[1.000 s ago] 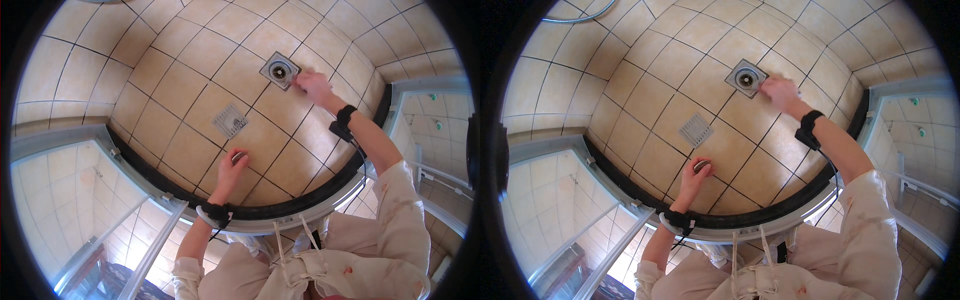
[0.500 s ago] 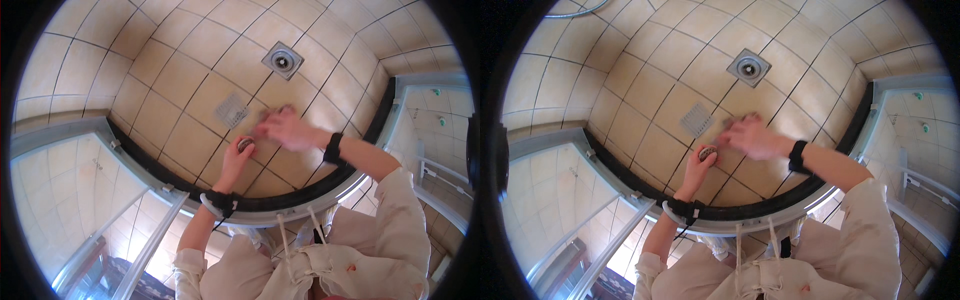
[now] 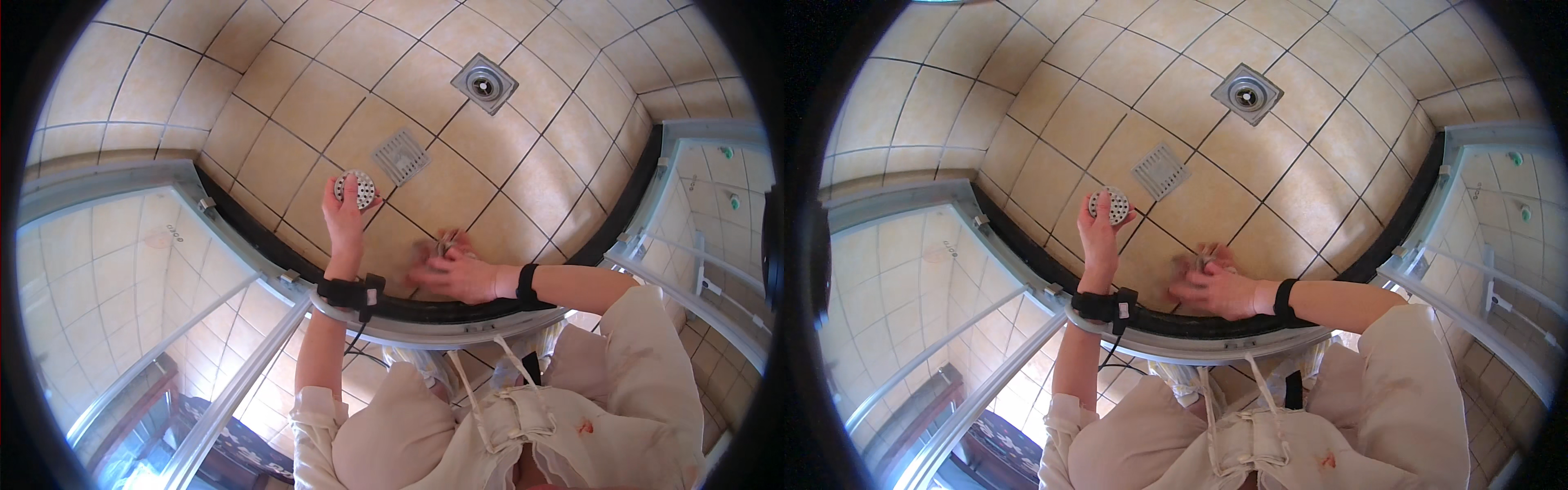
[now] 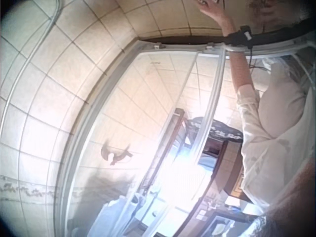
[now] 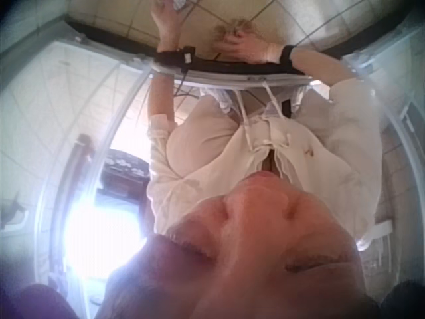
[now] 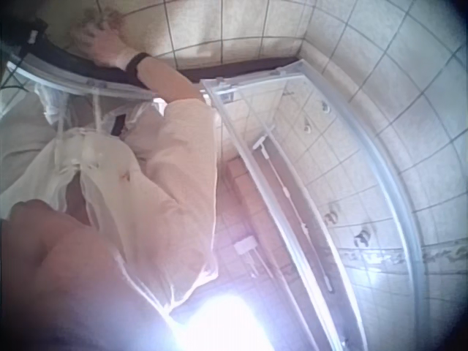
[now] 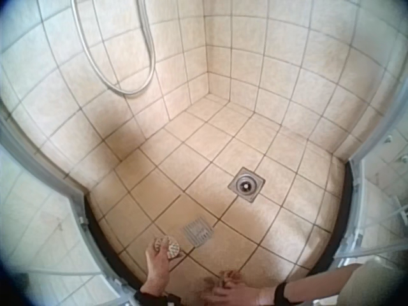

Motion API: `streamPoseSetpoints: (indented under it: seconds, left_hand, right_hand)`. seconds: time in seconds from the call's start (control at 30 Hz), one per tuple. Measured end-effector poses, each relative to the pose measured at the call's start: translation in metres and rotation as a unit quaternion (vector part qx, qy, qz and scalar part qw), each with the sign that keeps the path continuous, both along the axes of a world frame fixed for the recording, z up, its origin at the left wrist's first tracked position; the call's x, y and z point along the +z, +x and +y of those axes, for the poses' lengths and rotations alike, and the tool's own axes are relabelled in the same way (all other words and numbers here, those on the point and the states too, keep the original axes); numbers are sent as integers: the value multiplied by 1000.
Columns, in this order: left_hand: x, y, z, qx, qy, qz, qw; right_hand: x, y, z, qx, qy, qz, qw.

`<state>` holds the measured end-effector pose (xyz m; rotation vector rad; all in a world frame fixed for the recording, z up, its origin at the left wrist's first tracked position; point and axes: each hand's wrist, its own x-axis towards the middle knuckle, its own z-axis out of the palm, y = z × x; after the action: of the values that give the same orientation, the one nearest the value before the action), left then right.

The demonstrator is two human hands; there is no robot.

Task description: The person cleans the shower floor and drain area using a cloth. They remove the drain cover, wipe the floor and the cover, then reassemble the drain.

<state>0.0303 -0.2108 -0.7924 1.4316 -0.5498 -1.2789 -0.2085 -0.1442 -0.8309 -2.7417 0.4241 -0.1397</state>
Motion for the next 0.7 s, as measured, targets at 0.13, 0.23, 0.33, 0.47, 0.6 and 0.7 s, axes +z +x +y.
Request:
streamPoseSetpoints:
  seconds: [0.13,0.23,0.33,0.47,0.6,0.7]
  left_hand:
    - [-3,-10,6,5,-26,23,999]
    - [-30,7,16,-73,-34,-177,981]
    - [-36,9,23,-172,1,-260,950]
    - [-41,1,31,-224,-16,-394,891]
    - [-39,-3,31,-215,-31,-418,882]
    - [-30,-3,30,-218,29,-459,861]
  right_hand:
    - [9,-8,-51,55,-7,-45,997]
    - [-1,-37,-118,-130,-113,-48,984]
    - [-3,-53,-145,-381,-146,20,913]
    - [-27,-44,-93,-400,14,19,916]
    - [-38,-39,-8,-135,393,-158,896]
    - [13,-37,-3,42,-13,47,998]
